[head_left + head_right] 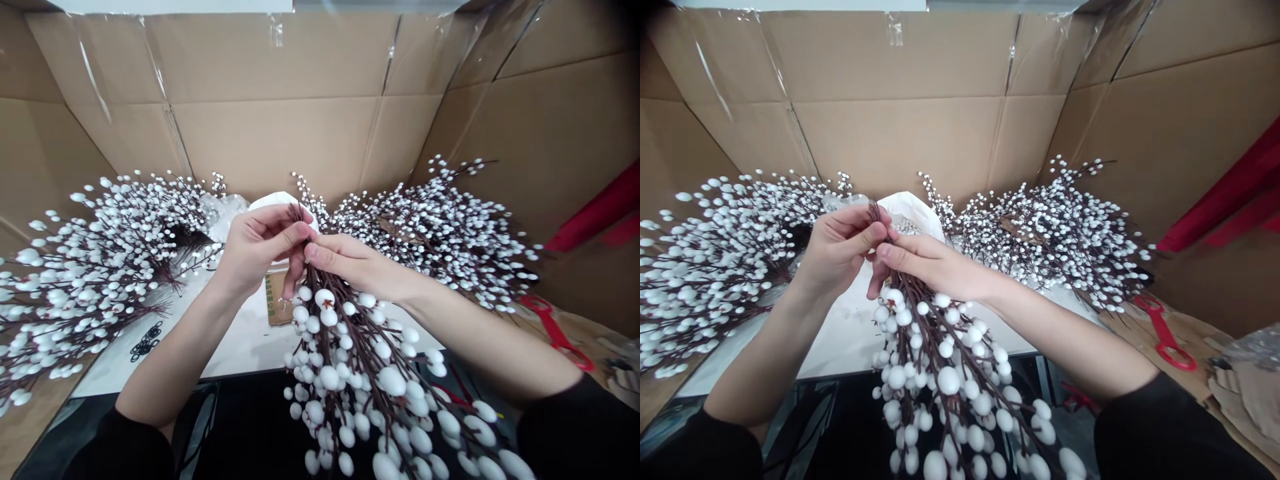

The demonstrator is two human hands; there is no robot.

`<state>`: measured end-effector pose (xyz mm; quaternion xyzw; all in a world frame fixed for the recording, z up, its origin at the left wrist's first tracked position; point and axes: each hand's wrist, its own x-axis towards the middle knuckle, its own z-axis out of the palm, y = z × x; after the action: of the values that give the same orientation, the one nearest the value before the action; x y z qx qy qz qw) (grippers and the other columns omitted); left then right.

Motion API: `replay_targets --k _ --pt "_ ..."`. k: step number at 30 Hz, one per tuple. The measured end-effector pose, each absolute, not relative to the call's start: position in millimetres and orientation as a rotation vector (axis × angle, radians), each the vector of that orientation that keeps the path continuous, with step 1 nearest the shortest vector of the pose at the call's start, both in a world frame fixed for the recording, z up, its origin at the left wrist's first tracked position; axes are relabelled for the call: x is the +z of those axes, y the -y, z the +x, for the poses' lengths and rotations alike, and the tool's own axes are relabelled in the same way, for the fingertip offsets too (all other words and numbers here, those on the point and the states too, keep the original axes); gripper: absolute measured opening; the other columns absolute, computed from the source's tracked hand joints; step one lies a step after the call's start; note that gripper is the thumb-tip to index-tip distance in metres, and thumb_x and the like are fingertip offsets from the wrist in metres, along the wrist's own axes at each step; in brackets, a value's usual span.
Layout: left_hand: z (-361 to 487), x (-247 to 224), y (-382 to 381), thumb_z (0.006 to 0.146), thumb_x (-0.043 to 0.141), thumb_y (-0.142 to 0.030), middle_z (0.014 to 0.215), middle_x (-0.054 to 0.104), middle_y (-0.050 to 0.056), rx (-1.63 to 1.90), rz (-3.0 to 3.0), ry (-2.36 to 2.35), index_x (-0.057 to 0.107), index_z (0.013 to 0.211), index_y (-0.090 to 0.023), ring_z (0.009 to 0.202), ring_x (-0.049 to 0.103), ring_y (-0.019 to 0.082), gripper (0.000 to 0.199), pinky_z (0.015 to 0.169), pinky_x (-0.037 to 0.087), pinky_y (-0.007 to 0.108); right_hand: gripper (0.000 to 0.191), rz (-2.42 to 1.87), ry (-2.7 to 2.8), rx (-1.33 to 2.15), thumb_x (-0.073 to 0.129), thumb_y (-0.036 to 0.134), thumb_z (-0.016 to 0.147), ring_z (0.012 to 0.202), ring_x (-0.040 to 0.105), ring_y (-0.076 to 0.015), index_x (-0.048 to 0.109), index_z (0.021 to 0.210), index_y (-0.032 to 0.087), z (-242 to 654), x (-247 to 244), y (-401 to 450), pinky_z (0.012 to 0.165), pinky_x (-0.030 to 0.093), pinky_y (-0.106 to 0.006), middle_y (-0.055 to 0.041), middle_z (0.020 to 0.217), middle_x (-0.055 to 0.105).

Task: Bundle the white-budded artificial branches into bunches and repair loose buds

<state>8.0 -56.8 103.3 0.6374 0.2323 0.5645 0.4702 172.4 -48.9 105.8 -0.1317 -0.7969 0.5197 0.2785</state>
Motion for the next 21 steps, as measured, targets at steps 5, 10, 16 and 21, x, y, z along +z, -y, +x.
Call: replay_targets --k 5,10,16,21 --pt "8 108 54 0.071 0.076 -0.033 0.059 0.06 -0.002 1.42 1.593 -0.583 0.066 0.081 -0.015 0.037 0.054 0.009 0.023 0.029 0.041 0.018 0.033 -0.325 2.107 1.325 0.042 0.036 0.098 0.086 0.061 -0.0137 0.062 0.086 0.014 170 108 44 0.086 0.044 -0.029 -0.0049 0.085 0.069" --pt "5 110 47 0.067 0.08 -0.03 0.077 0.061 -0.001 1.389 1.574 -0.567 0.066 0.075 -0.014 0.049 0.06 0.007 0.023 0.041 0.048 0.018 0.036 -0.361 2.194 1.308 0.036 0.037 0.1 0.079 0.06 -0.0137 0.051 0.074 0.017 172 114 40 0.084 0.043 -0.03 -0.0043 0.077 0.07" --pt "0 112 44 0.072 0.076 -0.035 0.084 0.064 0.001 1.199 1.561 -0.47 0.068 0.088 -0.017 0.065 0.062 0.011 0.025 0.058 0.052 0.023 0.039 -0.492 2.294 1.187 0.038 0.042 0.099 0.076 0.062 -0.0144 0.057 0.075 0.017 173 124 45 0.077 0.043 -0.029 -0.0031 0.076 0.071" --pt "-38 113 67 0.082 0.065 -0.037 0.104 0.066 0.005 1.323 1.83 -0.805 0.064 0.113 -0.022 0.068 0.057 0.009 0.034 0.058 0.044 0.022 0.04 -0.616 2.36 0.957 0.041 0.045 0.096 0.071 0.062 -0.0157 0.069 0.082 0.02 180 130 43 0.073 0.044 -0.032 -0.0025 0.073 0.071"
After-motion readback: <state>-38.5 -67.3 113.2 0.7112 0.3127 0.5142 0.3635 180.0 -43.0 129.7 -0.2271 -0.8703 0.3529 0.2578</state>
